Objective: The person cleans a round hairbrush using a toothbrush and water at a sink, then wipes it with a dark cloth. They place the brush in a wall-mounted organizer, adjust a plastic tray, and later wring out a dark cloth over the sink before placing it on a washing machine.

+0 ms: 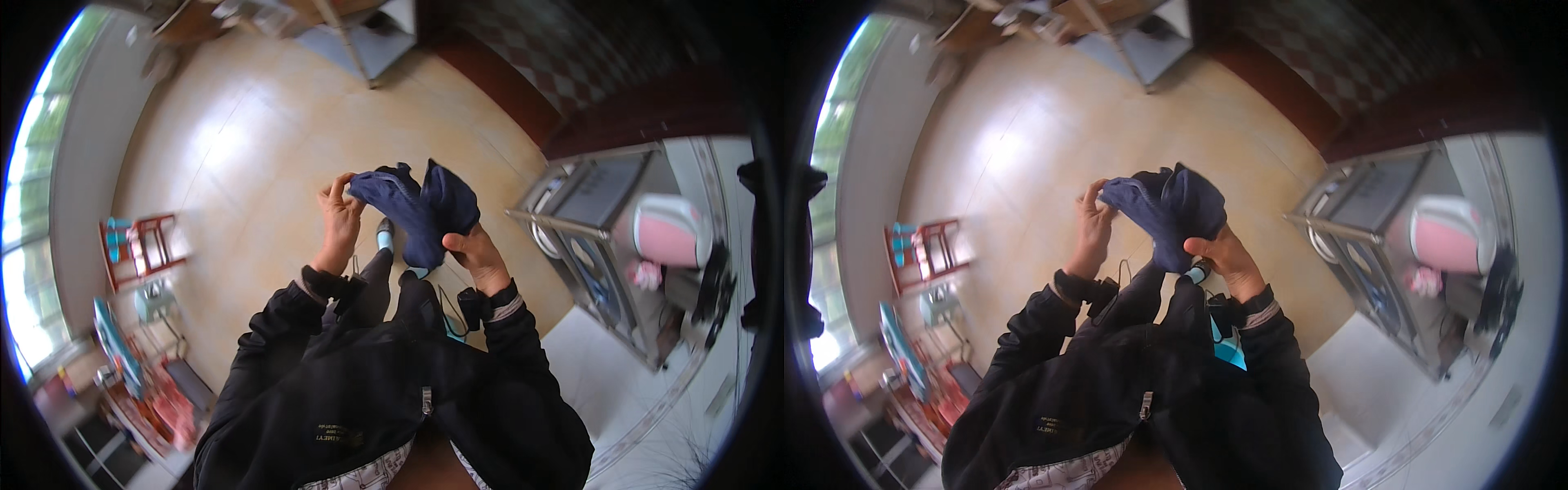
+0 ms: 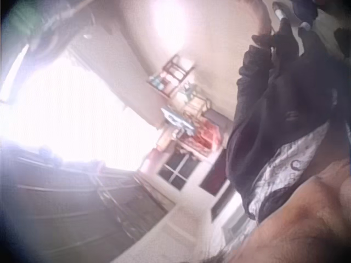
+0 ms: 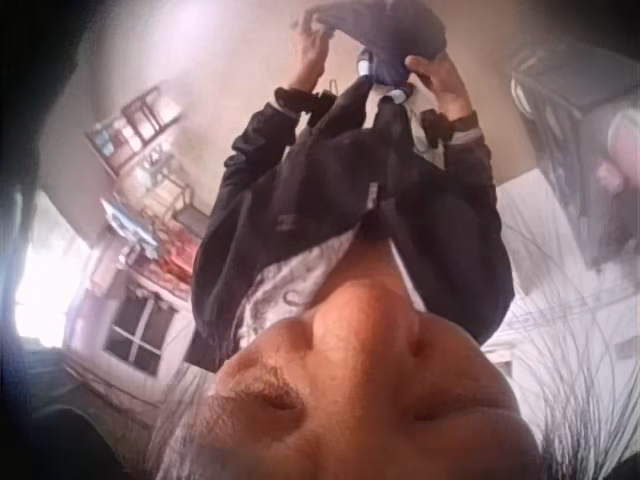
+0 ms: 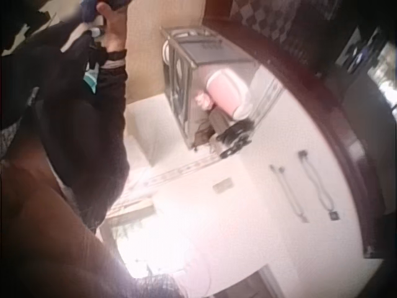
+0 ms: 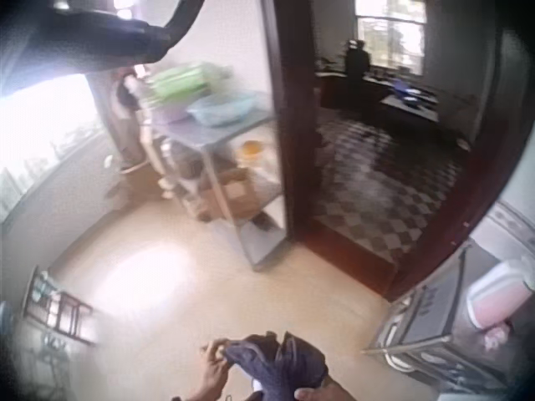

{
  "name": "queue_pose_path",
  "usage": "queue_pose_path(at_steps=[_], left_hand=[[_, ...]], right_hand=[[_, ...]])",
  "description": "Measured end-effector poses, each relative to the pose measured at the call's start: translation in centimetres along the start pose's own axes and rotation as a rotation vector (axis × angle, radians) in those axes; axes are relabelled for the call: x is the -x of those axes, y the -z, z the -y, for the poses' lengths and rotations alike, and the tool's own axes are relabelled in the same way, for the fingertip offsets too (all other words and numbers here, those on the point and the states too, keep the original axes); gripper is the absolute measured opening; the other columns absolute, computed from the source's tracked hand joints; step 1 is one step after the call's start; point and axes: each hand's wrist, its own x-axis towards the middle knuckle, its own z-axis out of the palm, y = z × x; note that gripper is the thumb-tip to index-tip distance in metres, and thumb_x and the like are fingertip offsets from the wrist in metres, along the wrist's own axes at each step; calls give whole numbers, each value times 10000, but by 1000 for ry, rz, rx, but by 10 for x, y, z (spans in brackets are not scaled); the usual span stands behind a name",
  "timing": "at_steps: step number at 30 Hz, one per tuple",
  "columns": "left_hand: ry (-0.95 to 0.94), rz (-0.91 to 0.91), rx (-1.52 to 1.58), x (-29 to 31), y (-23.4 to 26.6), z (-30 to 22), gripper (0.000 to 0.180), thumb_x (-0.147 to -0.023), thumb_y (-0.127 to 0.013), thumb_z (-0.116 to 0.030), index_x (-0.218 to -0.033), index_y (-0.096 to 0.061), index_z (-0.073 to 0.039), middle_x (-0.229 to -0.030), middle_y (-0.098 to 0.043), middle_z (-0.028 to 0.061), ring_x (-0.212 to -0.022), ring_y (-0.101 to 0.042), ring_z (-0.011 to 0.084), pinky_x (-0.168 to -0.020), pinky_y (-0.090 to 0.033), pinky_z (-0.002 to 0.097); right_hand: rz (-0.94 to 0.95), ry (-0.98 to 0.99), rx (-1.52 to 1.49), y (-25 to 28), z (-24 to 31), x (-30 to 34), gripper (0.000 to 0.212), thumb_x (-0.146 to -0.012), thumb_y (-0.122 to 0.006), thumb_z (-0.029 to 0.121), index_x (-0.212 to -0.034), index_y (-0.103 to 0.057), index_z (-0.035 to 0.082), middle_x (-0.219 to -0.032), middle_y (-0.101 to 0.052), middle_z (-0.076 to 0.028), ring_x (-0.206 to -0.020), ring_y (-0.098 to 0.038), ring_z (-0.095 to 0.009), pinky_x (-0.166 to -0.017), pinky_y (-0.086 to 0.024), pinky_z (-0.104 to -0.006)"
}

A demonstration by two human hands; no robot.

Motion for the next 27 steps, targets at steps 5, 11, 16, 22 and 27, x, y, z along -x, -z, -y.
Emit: queue_pose_path(at_steps=[5, 11, 16, 22, 27], left_hand=[[406, 125, 1258, 10, 130, -12, 384, -966, -403, -176, -1257, -460, 68, -1251, -520, 236, -1105, -566, 306, -927, -489, 399], [-6, 366, 1409, 36, 275, -30, 665, -876, -501, -406, -1401, -324, -38, -1326, -464, 231, -1175, -490, 430, -972, -388, 581], [-28, 200, 792, 73, 378, -33, 638, -789, -529, 49, -1386, -357, -95, -1294, -477, 126, -1135, -528, 232, -950, -442, 353], [-296, -80, 175, 105, 474, -21, 554, -860, -437, 82, -1386, -357, -69, -1344, -442, 103, -1271, -400, 185, -1053, -329, 327], [-219, -403, 354, 134, 542, 10, 551, -831, -424, 99, -1359, -384, -53, -1262, -506, 89, -1171, -492, 171, -997, -399, 314]], right_hand=[[400, -275, 280, -54, -70, -32, 602, -723, -779, 52, -1268, -525, 17, -1199, -579, -28, -1097, -516, -149, -976, -399, -287], [120, -487, 878, -109, -166, -95, 590, -835, -662, 301, -1318, -455, 34, -1258, -530, -95, -1184, -467, -195, -996, -367, -379], [664, -310, 858, -242, -239, -154, 800, -834, -651, 466, -1422, -323, 34, -1359, -449, -120, -1249, -416, -233, -1001, -361, -388], [616, -282, 1025, -380, -345, -204, 235, -873, -654, 233, -978, -656, 24, -920, -655, -22, -779, -581, -121, -656, -454, -274], [865, 137, 1513, -431, -389, -236, 150, -863, -645, 195, -844, -689, 53, -918, -663, -75, -768, -591, -199, -713, -452, -326]])
